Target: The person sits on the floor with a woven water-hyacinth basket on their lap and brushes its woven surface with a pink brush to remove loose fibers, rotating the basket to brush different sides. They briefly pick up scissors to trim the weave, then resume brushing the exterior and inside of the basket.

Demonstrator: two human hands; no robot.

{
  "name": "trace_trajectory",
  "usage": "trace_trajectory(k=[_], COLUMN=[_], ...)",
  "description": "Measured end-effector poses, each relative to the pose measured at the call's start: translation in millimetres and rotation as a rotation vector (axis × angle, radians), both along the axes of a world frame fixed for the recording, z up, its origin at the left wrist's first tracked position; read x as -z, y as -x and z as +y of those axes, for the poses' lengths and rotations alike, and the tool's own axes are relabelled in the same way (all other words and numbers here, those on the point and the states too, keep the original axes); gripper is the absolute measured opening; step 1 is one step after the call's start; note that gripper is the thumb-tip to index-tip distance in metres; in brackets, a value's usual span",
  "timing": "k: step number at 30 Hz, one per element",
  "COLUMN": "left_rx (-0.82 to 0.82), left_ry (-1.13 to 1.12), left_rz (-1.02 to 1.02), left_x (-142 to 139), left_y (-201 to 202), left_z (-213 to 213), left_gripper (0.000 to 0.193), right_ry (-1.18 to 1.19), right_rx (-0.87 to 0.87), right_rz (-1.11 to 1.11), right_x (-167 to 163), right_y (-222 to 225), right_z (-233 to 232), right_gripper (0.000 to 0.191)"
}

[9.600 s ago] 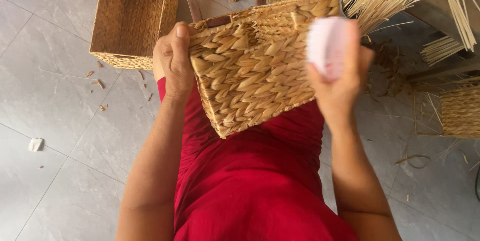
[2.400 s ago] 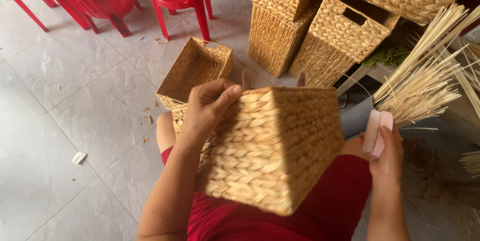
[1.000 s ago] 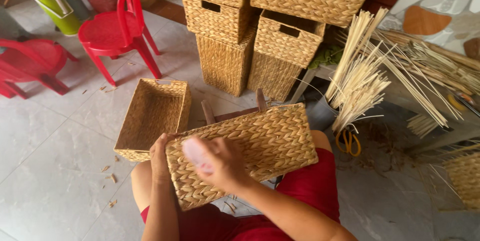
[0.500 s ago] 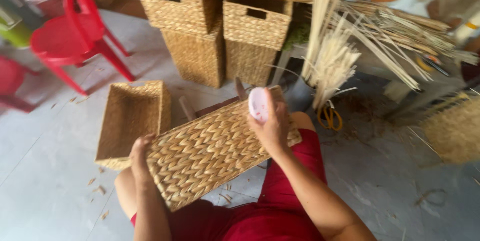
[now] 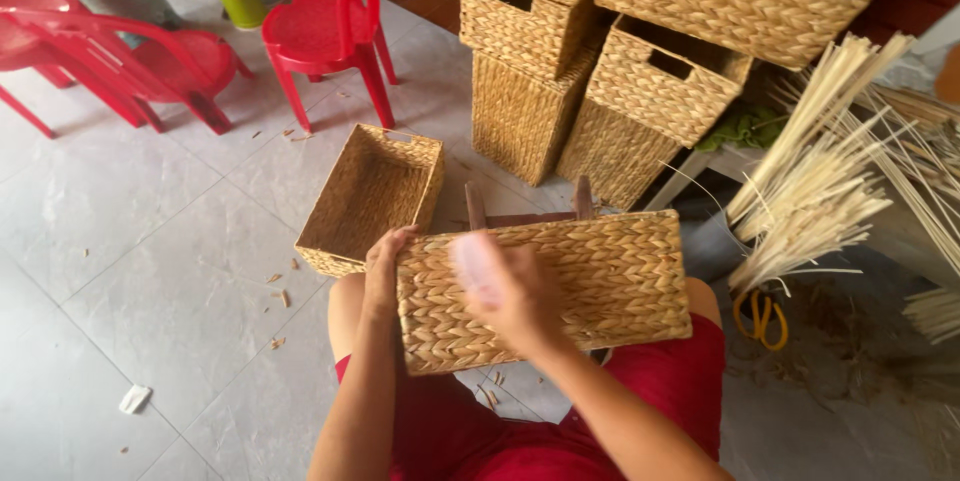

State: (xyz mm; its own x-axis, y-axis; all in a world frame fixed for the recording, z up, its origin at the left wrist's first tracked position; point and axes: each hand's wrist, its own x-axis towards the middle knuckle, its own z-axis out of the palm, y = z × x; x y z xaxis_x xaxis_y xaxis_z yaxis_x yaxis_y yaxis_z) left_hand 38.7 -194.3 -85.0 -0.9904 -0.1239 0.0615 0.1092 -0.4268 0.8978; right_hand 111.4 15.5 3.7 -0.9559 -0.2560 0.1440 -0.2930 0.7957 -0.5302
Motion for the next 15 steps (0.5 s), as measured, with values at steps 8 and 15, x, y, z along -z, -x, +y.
trace_trajectory(k=[8,15], left_rx=[0.029,0.021], left_ry=[-0.067,-0.028], left_rz=[0.019,0.021], left_x=[2.7,-1.7], left_y=[2.6,-0.8], left_z=[-1.3,-2.1], left_gripper=[0.03,0.033], right_ry=[-0.106,0.067], right_rx=[0.616,0.364], right_rz=[0.428,0.453], right_x=[4.0,20.6], right_y=[4.4,-4.7], right_z=[155.9,51.4], right_gripper=[0.086,0.073])
